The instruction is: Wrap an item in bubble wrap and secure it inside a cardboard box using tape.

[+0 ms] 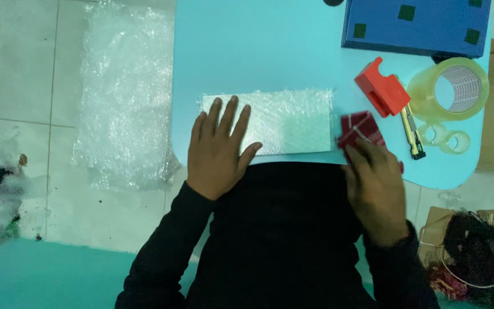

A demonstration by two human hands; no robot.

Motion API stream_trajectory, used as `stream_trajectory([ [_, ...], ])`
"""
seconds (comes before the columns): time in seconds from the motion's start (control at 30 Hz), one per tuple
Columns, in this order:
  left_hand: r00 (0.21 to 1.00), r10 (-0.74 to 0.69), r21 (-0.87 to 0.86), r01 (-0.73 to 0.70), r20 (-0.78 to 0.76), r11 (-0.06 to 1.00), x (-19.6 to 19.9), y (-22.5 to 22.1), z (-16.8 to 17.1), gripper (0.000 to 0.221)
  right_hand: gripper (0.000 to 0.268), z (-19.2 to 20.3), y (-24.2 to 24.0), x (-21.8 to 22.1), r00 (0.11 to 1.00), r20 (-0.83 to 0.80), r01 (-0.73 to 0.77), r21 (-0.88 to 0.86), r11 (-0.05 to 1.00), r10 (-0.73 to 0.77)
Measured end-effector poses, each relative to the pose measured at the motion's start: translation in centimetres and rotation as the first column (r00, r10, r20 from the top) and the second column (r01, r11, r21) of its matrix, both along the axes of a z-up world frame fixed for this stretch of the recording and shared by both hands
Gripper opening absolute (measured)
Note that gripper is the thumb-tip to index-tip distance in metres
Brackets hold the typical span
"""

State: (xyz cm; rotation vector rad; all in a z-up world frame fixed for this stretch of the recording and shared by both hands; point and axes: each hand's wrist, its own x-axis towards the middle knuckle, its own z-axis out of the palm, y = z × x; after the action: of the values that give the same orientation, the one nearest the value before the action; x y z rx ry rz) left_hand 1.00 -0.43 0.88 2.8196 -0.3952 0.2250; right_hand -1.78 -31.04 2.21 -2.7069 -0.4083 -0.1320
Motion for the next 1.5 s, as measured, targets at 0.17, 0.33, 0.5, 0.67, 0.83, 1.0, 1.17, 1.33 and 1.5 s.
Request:
stream_trajectory([
  [0.17, 1.000, 0.007, 0.030, -0.008, 0.014, 1.000, 2.4, 0.5, 1.6, 0.065, 0.025, 2.9, -0.5, -0.5, 0.962, -0.139, 0.257, 0.183, 0.949, -0.234],
  [0.33, 0.998, -0.068, 0.013, 0.068, -0.005, 0.998, 3.4, 0.7, 0.8, 0.062, 0.027, -1.0, 2.2, -0.7, 0.975, 0.025, 0.131, 0.736, 0.664, -0.221],
  [0.5, 0.988, 0.148, 0.109, -0.144, -0.037, 0.984, 1.7, -0.5, 2.9, 0.064, 0.029, -3.4, 7.6, 1.6, 0.992, 0.009, -0.123, 0.273, 0.954, 0.125],
  [0.67, 0.956, 0.282, 0.110, -0.272, -0.080, 0.956, -0.8, -1.2, 3.1, 0.069, 0.039, -3.4, 8.1, 2.4, 0.936, -0.029, -0.343, 0.153, 0.927, 0.351],
  [0.83, 0.972, 0.214, -0.023, -0.217, -0.101, 0.976, -1.4, 0.1, 3.6, 0.073, 0.052, -3.5, 6.9, 5.1, 0.948, 0.006, -0.318, 0.117, 0.941, 0.320],
  [1.0, 0.974, 0.072, -0.237, -0.125, -0.217, 0.963, -1.0, 0.9, 4.1, 0.066, 0.057, -3.3, 9.7, 3.0, 0.907, -0.004, -0.415, 0.178, 0.892, 0.422],
  [1.17, 0.950, 0.092, -0.269, -0.177, -0.300, 0.947, -0.9, 1.4, 4.4, 0.060, 0.063, -2.1, 9.3, 3.0, 0.853, -0.041, -0.508, 0.156, 0.847, 0.520],
  [1.33, 0.907, 0.116, -0.286, -0.247, -0.405, 0.926, -0.7, 1.3, 4.7, 0.059, 0.054, -2.9, 5.8, 6.5, 0.919, -0.127, -0.355, 0.145, 0.924, 0.373],
  [1.5, 0.948, 0.130, -0.309, -0.222, -0.290, 0.925, -0.5, 1.0, 4.4, 0.057, 0.045, -0.8, 5.0, 6.1, 0.995, 0.043, -0.094, 0.121, 0.988, 0.090],
])
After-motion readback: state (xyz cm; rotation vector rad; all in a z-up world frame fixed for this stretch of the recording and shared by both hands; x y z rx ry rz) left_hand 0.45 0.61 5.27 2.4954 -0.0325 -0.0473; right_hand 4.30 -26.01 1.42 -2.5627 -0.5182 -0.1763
